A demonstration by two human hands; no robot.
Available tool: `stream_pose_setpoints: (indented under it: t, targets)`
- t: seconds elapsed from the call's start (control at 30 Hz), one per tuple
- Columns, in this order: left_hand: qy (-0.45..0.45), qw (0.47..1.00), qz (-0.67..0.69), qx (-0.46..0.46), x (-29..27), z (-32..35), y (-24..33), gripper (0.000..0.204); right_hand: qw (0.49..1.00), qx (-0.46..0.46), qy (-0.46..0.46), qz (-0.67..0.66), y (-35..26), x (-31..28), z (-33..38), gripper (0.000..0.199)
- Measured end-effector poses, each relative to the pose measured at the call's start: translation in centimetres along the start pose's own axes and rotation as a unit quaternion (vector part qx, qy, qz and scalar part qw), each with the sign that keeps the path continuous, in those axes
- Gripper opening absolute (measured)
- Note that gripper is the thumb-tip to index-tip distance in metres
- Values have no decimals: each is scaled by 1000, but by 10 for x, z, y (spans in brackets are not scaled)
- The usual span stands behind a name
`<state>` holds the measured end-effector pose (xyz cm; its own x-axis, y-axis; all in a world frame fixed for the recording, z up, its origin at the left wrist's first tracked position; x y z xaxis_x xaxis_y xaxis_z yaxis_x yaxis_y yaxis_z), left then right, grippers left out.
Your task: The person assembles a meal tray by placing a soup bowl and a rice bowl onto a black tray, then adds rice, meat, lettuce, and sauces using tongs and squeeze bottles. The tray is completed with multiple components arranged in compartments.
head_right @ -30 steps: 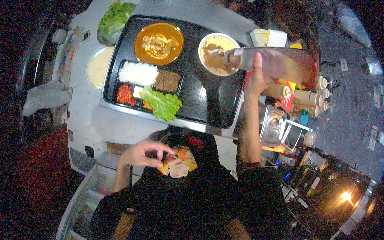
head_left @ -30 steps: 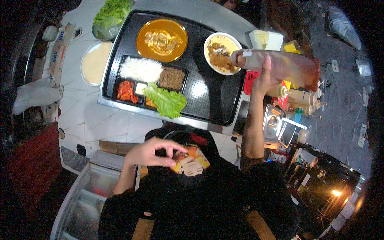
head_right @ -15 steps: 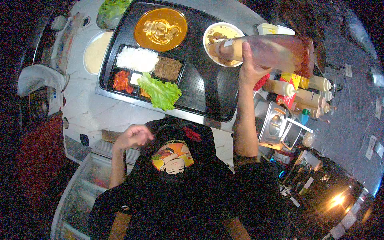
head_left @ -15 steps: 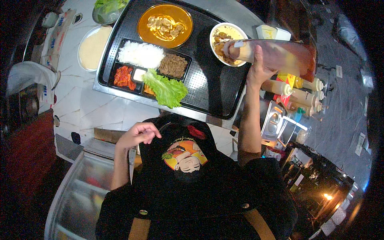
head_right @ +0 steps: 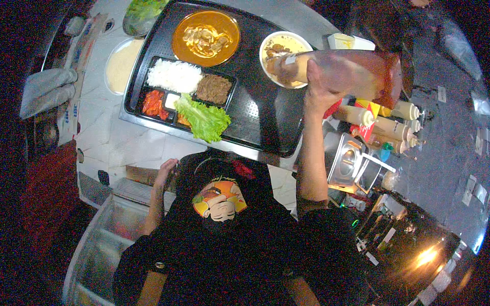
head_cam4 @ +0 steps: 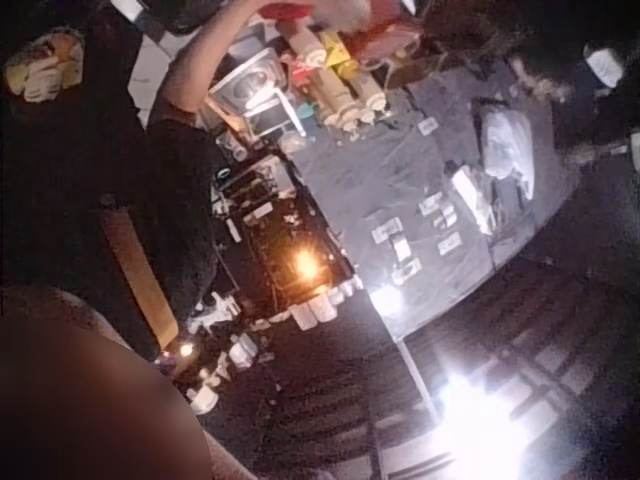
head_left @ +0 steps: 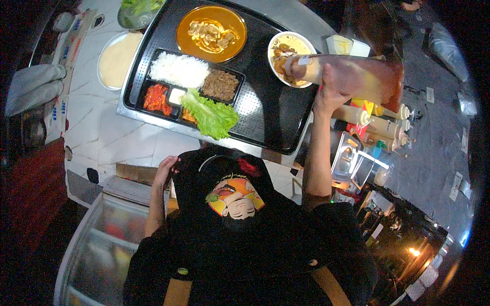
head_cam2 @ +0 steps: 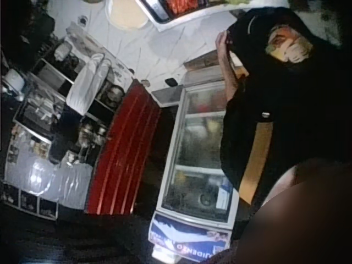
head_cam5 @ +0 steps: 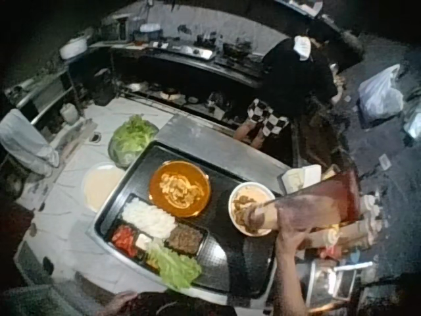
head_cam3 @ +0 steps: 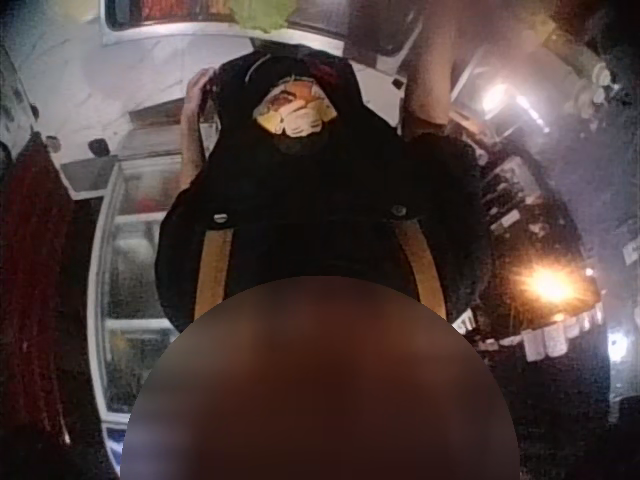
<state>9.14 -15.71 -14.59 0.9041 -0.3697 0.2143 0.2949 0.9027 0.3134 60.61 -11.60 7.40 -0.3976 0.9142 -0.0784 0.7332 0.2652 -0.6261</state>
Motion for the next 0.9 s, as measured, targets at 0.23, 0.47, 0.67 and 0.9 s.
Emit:
stream_pose_setpoints:
  t: [0.23, 0.47, 0.67, 0.9]
  targets:
    - [38, 999, -16, -21, -24, -13, -45, 22, 992, -21, 62, -109, -31, -77, -77, 52]
    - [21, 995, -2, -93, -22, -27, -62, 25, 980, -115, -23, 159, -6, -53, -37, 77]
    - [41, 988, -132, 63, -11, -48, -78, 32, 998, -34, 24, 43, -16, -2, -24, 73]
    - [-15, 1000, -9, 11, -11, -76, -96, 25, 995, -83, -28, 48, -3, -4, -12, 74]
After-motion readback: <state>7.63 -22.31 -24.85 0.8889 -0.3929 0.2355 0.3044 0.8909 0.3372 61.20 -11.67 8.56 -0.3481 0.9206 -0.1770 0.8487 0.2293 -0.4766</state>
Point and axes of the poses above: each hand's wrist, its own z-axis away from the middle knuckle, its own x-axis out of the palm, y = z × x, the point moved 1 cm from there along -z, towards the middle knuckle, and after that the axes turned 15 degrees about -x, right-handed, at the moved point
